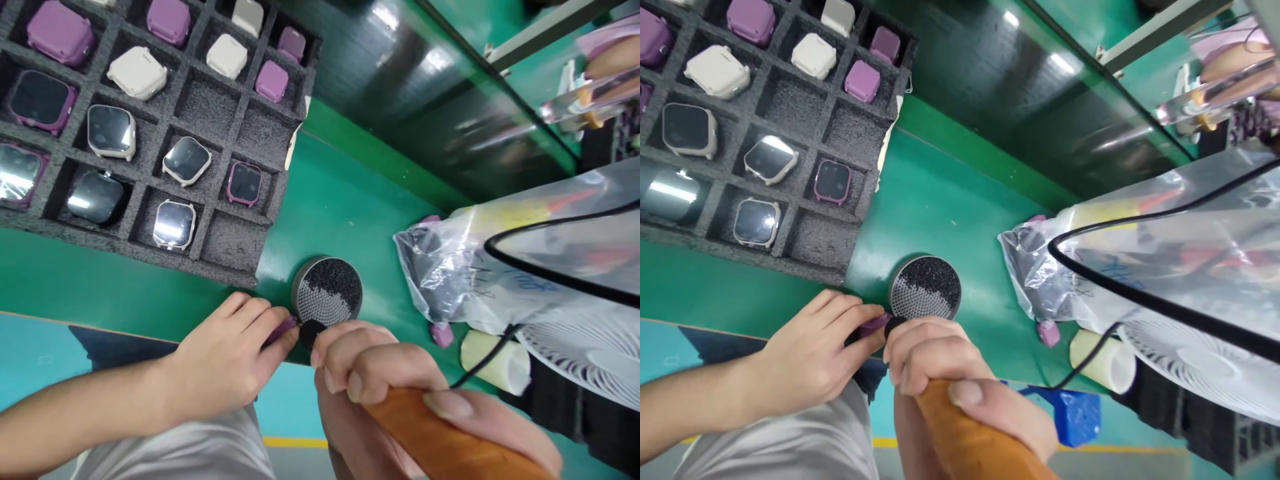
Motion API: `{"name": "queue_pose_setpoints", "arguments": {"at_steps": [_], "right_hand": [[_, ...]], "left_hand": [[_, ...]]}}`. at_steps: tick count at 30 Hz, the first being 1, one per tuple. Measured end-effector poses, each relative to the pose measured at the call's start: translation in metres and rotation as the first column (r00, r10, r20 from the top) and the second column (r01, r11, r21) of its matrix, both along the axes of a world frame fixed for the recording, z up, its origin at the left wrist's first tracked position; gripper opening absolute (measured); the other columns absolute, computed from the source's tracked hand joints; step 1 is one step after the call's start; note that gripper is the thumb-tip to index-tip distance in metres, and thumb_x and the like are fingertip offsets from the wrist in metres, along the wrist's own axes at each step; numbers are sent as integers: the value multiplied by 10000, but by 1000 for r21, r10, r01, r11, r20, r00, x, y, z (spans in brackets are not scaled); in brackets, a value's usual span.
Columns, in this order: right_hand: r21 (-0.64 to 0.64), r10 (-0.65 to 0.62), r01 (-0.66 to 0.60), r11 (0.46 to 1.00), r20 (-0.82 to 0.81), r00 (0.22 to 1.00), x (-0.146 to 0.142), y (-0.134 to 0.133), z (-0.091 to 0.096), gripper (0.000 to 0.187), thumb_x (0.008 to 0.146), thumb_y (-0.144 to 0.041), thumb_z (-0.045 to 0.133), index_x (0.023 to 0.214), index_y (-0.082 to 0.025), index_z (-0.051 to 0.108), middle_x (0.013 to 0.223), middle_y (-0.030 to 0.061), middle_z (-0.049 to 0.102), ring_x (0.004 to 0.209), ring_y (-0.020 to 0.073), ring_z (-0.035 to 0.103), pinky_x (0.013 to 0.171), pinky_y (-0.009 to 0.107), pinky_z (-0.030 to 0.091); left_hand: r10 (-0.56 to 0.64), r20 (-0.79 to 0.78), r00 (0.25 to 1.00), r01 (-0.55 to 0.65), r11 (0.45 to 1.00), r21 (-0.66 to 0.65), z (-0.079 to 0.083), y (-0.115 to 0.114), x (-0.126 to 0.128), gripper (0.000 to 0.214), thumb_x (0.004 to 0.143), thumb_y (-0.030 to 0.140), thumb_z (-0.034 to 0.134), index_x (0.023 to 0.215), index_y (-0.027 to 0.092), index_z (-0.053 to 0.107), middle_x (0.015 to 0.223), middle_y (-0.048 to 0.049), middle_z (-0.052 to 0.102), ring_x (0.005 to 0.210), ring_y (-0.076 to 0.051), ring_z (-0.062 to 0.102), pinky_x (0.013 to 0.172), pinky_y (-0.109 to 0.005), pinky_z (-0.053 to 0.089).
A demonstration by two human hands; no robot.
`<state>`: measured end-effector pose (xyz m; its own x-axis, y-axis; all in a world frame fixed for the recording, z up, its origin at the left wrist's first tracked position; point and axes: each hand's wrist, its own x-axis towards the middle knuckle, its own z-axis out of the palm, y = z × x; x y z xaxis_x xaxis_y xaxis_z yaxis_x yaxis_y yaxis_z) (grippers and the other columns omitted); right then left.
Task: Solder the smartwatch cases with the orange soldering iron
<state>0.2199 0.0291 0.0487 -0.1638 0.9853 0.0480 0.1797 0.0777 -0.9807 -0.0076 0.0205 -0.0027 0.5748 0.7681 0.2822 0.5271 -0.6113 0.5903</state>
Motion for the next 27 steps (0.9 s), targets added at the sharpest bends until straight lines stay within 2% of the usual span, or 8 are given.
{"name": "queue_pose_setpoints", "arguments": {"at_steps": [4, 7, 10, 13, 15, 17, 23, 27], "right_hand": [[17, -64, 65, 998, -72, 995, -11, 3, 6, 415, 852, -691, 765, 1063, -341, 692, 931, 51, 614, 885, 299, 683, 699, 516, 610], [62, -110, 119, 991, -123, 986, -15, 4, 14, 474, 843, -715, 770, 1120, -340, 685, 952, 43, 612, 890, 290, 685, 680, 500, 604], [158, -210, 247, 956, -222, 952, -21, 6, 17, 514, 919, -754, 654, 1198, -323, 672, 919, 13, 599, 773, 219, 640, 634, 448, 576], [228, -282, 367, 902, -334, 899, -29, 13, 14, 594, 1021, -771, 426, 1220, -272, 678, 878, -5, 614, 678, 165, 582, 586, 410, 541], [225, -276, 372, 901, -364, 889, -34, 17, 10, 659, 1038, -789, 330, 1200, -257, 682, 867, -6, 633, 670, 160, 589, 582, 408, 540], [208, -269, 362, 909, -371, 889, -36, 19, 7, 686, 1030, -815, 297, 1192, -263, 672, 871, -8, 639, 680, 160, 603, 596, 411, 552], [195, -265, 349, 917, -359, 895, -33, 15, 1, 689, 1052, -778, 219, 1226, -270, 652, 881, 1, 635, 692, 172, 618, 598, 432, 560], [210, -255, 343, 916, -356, 899, -32, 17, -2, 687, 1059, -763, 212, 1224, -262, 653, 886, 9, 642, 689, 175, 626, 595, 441, 564]], "left_hand": [[-4, -7, 1000, 5, 1000, 18, -1, 0, 1, 267, 1096, 173, 533, 1277, 107, 718, 1273, -130, 716, 1067, -279, 612, 910, -442, 471], [7, -7, 1000, -7, 1000, 14, -1, -1, 1, 247, 1096, 184, 562, 1275, 125, 721, 1253, -114, 715, 1060, -268, 606, 917, -433, 467], [44, -30, 999, -43, 999, 18, -1, -3, 1, 254, 1093, 250, 628, 1311, 153, 716, 1248, -101, 710, 1095, -272, 594, 933, -434, 452], [-4, -61, 998, 6, 999, 32, 1, -4, -1, 298, 1087, 255, 611, 1343, 132, 700, 1395, -120, 680, 1210, -306, 578, 986, -469, 437], [-56, -75, 996, 59, 998, 34, 1, -4, -2, 337, 1065, 202, 555, 1359, 106, 689, 1475, -127, 653, 1268, -328, 562, 1027, -498, 422], [-62, -83, 995, 65, 997, 38, -1, -5, -2, 365, 1044, 177, 533, 1365, 93, 686, 1470, -131, 658, 1269, -336, 562, 1047, -514, 415], [5, -95, 995, -1, 999, 44, 0, -5, 1, 305, 1091, 319, 638, 1311, 120, 706, 1356, -124, 702, 1222, -318, 589, 1026, -487, 436], [-50, -77, 996, 48, 998, -27, 3, -4, -2, 324, 1079, 247, 596, 1354, 103, 690, 1480, -140, 656, 1322, -341, 573, 1057, -499, 431]]}}
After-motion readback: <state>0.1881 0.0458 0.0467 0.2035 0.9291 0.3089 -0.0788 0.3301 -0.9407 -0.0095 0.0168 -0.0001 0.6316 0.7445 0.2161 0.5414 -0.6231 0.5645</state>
